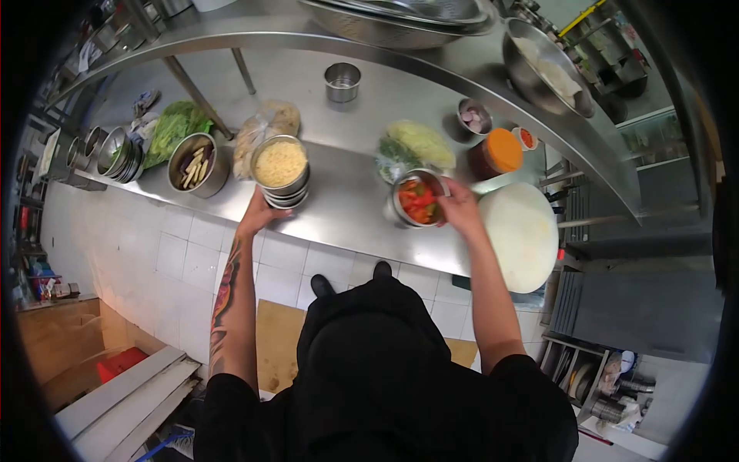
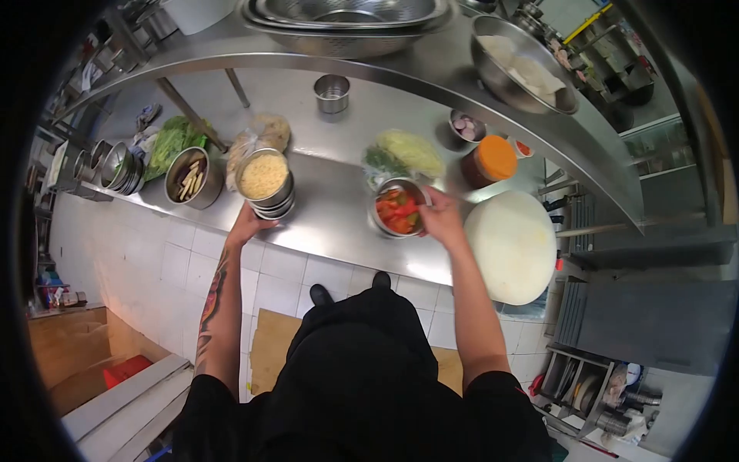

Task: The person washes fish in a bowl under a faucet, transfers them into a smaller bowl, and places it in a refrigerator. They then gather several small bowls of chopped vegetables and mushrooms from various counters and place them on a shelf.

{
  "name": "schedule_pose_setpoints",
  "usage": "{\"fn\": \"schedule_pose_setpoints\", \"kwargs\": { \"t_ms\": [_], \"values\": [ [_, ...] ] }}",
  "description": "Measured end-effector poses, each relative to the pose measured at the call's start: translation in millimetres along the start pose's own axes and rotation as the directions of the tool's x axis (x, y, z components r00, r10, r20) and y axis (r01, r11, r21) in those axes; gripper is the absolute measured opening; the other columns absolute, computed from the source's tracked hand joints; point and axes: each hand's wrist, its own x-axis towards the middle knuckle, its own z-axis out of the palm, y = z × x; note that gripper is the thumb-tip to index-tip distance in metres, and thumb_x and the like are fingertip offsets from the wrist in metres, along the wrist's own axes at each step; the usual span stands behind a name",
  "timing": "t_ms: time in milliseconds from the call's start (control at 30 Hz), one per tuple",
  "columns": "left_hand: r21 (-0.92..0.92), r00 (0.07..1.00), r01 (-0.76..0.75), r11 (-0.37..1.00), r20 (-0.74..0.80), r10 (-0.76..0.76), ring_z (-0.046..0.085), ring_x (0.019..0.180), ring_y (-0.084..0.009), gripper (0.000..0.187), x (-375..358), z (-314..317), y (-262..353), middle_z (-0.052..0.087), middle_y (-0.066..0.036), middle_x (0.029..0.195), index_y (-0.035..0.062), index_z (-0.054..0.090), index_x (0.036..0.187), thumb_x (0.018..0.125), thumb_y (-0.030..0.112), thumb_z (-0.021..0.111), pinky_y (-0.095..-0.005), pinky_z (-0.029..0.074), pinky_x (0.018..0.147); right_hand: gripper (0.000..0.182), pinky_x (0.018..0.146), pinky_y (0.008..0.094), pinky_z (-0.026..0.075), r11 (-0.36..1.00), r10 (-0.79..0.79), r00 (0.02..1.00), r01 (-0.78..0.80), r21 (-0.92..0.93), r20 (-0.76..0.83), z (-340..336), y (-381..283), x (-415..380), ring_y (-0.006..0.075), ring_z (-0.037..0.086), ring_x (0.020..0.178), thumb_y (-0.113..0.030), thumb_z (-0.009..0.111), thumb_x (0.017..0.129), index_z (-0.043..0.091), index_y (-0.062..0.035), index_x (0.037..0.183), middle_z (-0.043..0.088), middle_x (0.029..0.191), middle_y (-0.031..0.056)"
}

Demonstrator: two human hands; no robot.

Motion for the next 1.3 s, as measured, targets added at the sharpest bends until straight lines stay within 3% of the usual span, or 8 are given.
{"fn": "schedule_pose_setpoints", "kwargs": {
  "t_ms": [133, 267, 433, 500, 633, 733, 1133, 1300],
  "values": [
    [-0.013, 0.999, -0.005, 1.0, 0.044, 0.005, 0.045, 0.133, -0.0202, 0.113, 1.7, -2.2, 3.1, 0.046, -0.009, 0.144, 0.0039, 0.023, 0.15, 0.058, -0.009, 0.087, -0.0361, 0.038, 0.113, 0.052, 0.047, 0.0279, 0.056, 0.999, 0.002, 0.991, 0.002, -0.034, 0.133, 93.9, 1.9, 27.6, 0.0164, 0.068, 0.07, 0.001, 0.049, 0.091, 0.046, -0.0023, 0.143, 0.068, 0.11, 0.0129],
    [0.076, 0.994, -0.075, 0.994, 0.082, 0.068, 0.057, 0.121, -0.0197, 0.091, 5.4, -3.0, 13.4, 0.061, -0.008, 0.13, 0.0007, 0.045, 0.138, 0.058, -0.005, 0.089, -0.0354, 0.044, 0.107, 0.052, 0.048, 0.0299, 0.058, 0.998, -0.059, 0.993, 0.063, -0.031, 0.105, 141.0, 16.6, 64.8, 0.0188, 0.069, 0.069, 0.001, 0.049, 0.091, 0.047, -0.0025, 0.142, 0.068, 0.111, 0.0138],
    [0.187, 0.961, -0.257, 0.948, -0.057, 0.272, 0.062, 0.114, -0.0255, 0.091, 10.9, 3.1, 9.3, 0.066, -0.013, 0.118, -0.0012, 0.054, 0.127, 0.049, 0.014, 0.096, -0.038, 0.046, 0.104, 0.064, 0.053, 0.0387, 0.063, 0.96, 0.176, 0.951, -0.223, 0.169, 0.254, 163.7, -13.1, 89.1, 0.0318, 0.072, 0.07, 0.002, 0.05, 0.09, 0.034, -0.012, 0.15, 0.062, 0.122, 0.0202],
    [0.125, 0.985, -0.151, 0.981, -0.064, 0.16, 0.055, 0.123, -0.0252, 0.101, 5.9, 7.8, -2.1, 0.059, -0.013, 0.13, 0.0004, 0.045, 0.136, 0.05, 0.01, 0.096, -0.0385, 0.042, 0.109, 0.078, 0.056, 0.0451, 0.064, 0.903, 0.27, 0.906, -0.356, 0.24, 0.327, 174.8, -16.7, 95.6, 0.0402, 0.071, 0.074, 0.006, 0.049, 0.087, 0.022, -0.0199, 0.155, 0.055, 0.133, 0.0225],
    [-0.084, 0.997, -0.022, 0.996, -0.074, 0.016, 0.038, 0.139, -0.0246, 0.124, -5.6, 12.9, -11.8, 0.038, -0.013, 0.149, 0.0045, 0.02, 0.149, 0.051, 0.006, 0.096, -0.0387, 0.033, 0.117, 0.081, 0.059, 0.0482, 0.065, 0.902, 0.235, 0.883, -0.354, 0.246, 0.407, 178.9, -21.0, 106.9, 0.0449, 0.069, 0.088, 0.01, 0.048, 0.084, 0.019, -0.0148, 0.156, 0.048, 0.14, 0.0229],
    [-0.063, 0.995, -0.037, 0.997, -0.096, 0.031, 0.038, 0.139, -0.0242, 0.122, -18.8, 6.0, -26.1, 0.04, -0.012, 0.146, 0.0042, 0.023, 0.147, 0.05, 0.006, 0.096, -0.039, 0.033, 0.117, 0.08, 0.059, 0.0483, 0.065, 0.914, 0.214, 0.883, -0.332, 0.233, 0.419, 189.1, -14.5, 108.7, 0.0472, 0.069, 0.086, 0.011, 0.048, 0.084, 0.022, -0.0153, 0.155, 0.05, 0.138, 0.0209],
    [-0.126, 0.971, -0.216, 0.968, -0.131, 0.2, 0.031, 0.144, -0.0255, 0.119, -131.4, -107.8, -8.7, 0.034, -0.01, 0.15, 0.0089, 0.025, 0.151, 0.056, 0.015, 0.097, -0.0433, 0.027, 0.119, 0.074, 0.062, 0.0441, 0.066, 0.959, 0.164, 0.87, -0.251, 0.132, 0.465, 310.9, -111.8, 17.2, 0.0369, 0.068, 0.103, 0.012, 0.045, 0.078, 0.038, -0.0131, 0.147, 0.055, 0.133, 0.0156],
    [-0.153, 0.979, -0.045, 0.987, -0.205, 0.013, 0.033, 0.143, -0.0261, 0.121, -211.2, -210.8, 22.7, 0.036, -0.012, 0.15, 0.0062, 0.024, 0.15, 0.054, 0.012, 0.096, -0.0429, 0.028, 0.118, 0.071, 0.059, 0.0398, 0.066, 0.95, 0.212, 0.806, -0.301, 0.076, 0.552, 421.4, -173.1, -9.7, 0.0325, 0.07, 0.098, 0.012, 0.046, 0.077, 0.042, -0.0133, 0.143, 0.057, 0.13, 0.0139]
  ]
}}
